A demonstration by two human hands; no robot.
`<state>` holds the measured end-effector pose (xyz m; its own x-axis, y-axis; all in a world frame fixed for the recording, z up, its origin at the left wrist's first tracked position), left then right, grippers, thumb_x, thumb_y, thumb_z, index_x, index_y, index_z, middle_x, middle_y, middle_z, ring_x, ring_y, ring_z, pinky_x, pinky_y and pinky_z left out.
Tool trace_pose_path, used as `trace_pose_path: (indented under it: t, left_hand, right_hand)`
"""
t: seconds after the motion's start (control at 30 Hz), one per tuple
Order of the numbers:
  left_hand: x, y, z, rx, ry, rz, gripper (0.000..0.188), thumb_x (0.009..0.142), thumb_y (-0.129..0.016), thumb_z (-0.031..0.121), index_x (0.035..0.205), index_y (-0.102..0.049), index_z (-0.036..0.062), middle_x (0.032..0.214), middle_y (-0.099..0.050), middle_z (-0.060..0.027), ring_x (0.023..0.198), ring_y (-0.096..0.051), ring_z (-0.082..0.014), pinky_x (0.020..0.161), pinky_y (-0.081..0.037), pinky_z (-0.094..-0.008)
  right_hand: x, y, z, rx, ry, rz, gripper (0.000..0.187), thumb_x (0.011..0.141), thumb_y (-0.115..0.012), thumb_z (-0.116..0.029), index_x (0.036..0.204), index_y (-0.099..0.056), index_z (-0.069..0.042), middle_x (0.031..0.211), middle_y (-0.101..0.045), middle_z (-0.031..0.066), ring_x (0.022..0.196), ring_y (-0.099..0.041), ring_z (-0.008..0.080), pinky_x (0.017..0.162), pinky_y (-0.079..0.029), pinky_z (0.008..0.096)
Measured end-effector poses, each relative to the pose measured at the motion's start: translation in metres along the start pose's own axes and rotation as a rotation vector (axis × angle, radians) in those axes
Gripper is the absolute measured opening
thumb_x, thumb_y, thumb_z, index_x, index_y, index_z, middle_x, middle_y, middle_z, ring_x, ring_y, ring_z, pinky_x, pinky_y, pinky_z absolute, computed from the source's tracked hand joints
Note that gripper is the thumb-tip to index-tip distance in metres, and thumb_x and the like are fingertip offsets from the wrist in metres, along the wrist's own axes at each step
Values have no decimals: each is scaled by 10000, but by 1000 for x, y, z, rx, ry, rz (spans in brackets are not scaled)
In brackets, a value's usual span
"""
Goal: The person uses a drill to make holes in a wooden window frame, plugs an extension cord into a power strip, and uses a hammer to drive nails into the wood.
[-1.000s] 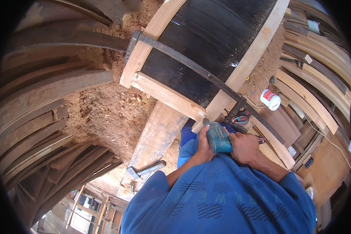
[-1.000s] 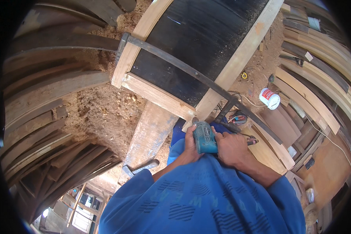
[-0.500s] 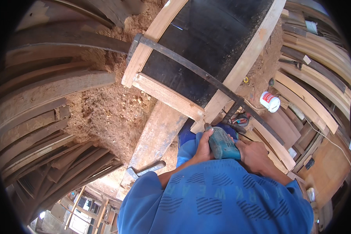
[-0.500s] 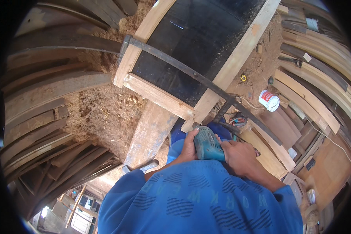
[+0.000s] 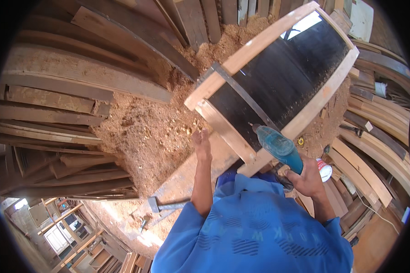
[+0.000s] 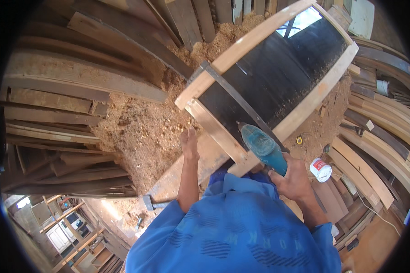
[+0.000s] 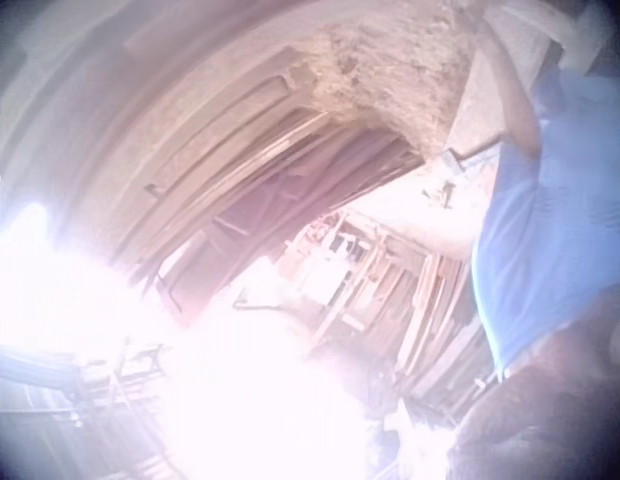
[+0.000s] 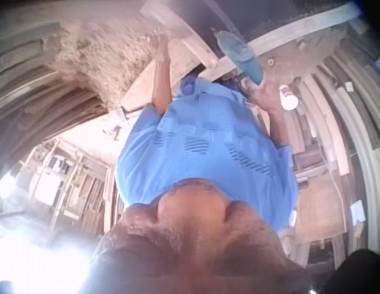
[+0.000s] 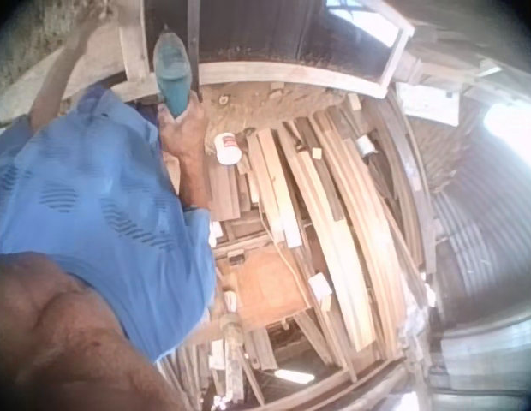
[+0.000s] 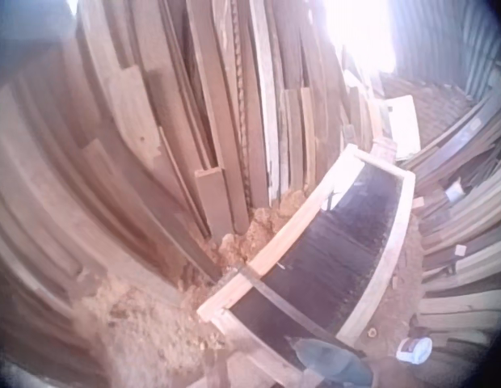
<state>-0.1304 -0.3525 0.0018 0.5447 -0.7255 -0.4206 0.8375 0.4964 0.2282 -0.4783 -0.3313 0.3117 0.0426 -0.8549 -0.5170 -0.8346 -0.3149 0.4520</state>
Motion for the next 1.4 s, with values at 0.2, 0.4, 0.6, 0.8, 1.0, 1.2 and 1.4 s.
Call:
trace_pose_path:
  t: [0.2, 0.4, 0.6, 0.8, 1.0, 1.2, 1.4]
  left_hand:
    - [85, -44, 35, -247, 500, -142, 400, 973, -669, 365, 1208, -573, 56, 982, -610, -17, 830, -570, -164, 720, -505, -325]
    - [113, -56, 20, -431, 448, -254, 362, 982, -673, 303, 1192, -623, 12, 1091, -679, -88, 951, -640, -159, 826, -516, -316]
    - [132, -48, -21, -131, 101, -293, 495, 982, -645, 405, 1209, -615, -34, 1124, -695, -147, 987, -656, -235, 873, -516, -370]
    - [136, -40, -22, 53, 18, -335, 489, 1020, -601, 366, 1319, -563, -18, 1207, -670, -115, 1028, -622, -166, 910, -501, -331]
    - [126, -36, 7, -83, 234, -462, 488, 1011, -597, 402, 1263, -585, -16, 1061, -690, -112, 933, -640, -185, 810, -527, -343]
    - [124, -43, -4, -107, 17, -386, 423, 1019, -597, 348, 1228, -586, -19, 1016, -688, -91, 875, -631, -156, 759, -529, -321]
    - [124, -47, -9, -168, 51, -391, 411, 1030, -588, 277, 1310, -543, -20, 1096, -682, -77, 938, -626, -134, 796, -533, -315]
  right_hand:
    - [69, -27, -46, 21, -65, -54, 417, 764, -713, -158, 1104, -641, 73, 870, -682, 233, 839, -691, 333, 800, -521, 404]
    - [123, -56, -100, -58, -132, -102, 360, 770, -707, -141, 1052, -645, 74, 873, -687, 203, 806, -671, 295, 799, -517, 393]
    - [156, -83, -125, -123, -77, -118, 313, 754, -699, -101, 1020, -664, 59, 887, -704, 121, 799, -663, 190, 759, -525, 335]
    - [177, -104, -142, -237, 6, -157, 274, 759, -699, -95, 982, -660, 59, 825, -688, 145, 779, -659, 197, 754, -513, 336]
    - [183, -114, -139, -265, 57, -158, 268, 766, -703, -97, 973, -651, 64, 849, -684, 234, 814, -698, 345, 782, -522, 382]
    - [183, -119, -142, -264, 22, -160, 285, 775, -704, -96, 1003, -656, 69, 871, -697, 213, 842, -705, 292, 804, -526, 373]
    - [184, -120, -144, -258, -28, -152, 292, 783, -697, -95, 1019, -655, 72, 879, -700, 209, 849, -707, 293, 813, -527, 370]
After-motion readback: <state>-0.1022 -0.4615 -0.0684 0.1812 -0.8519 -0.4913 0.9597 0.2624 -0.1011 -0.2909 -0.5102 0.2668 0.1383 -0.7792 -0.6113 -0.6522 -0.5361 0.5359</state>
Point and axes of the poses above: each hand's wrist, its own x-axis towards the middle knuckle, its own y-axis out of the back of the hand, z = x × y, the point moved 2 cm from there along x, towards the middle knuckle
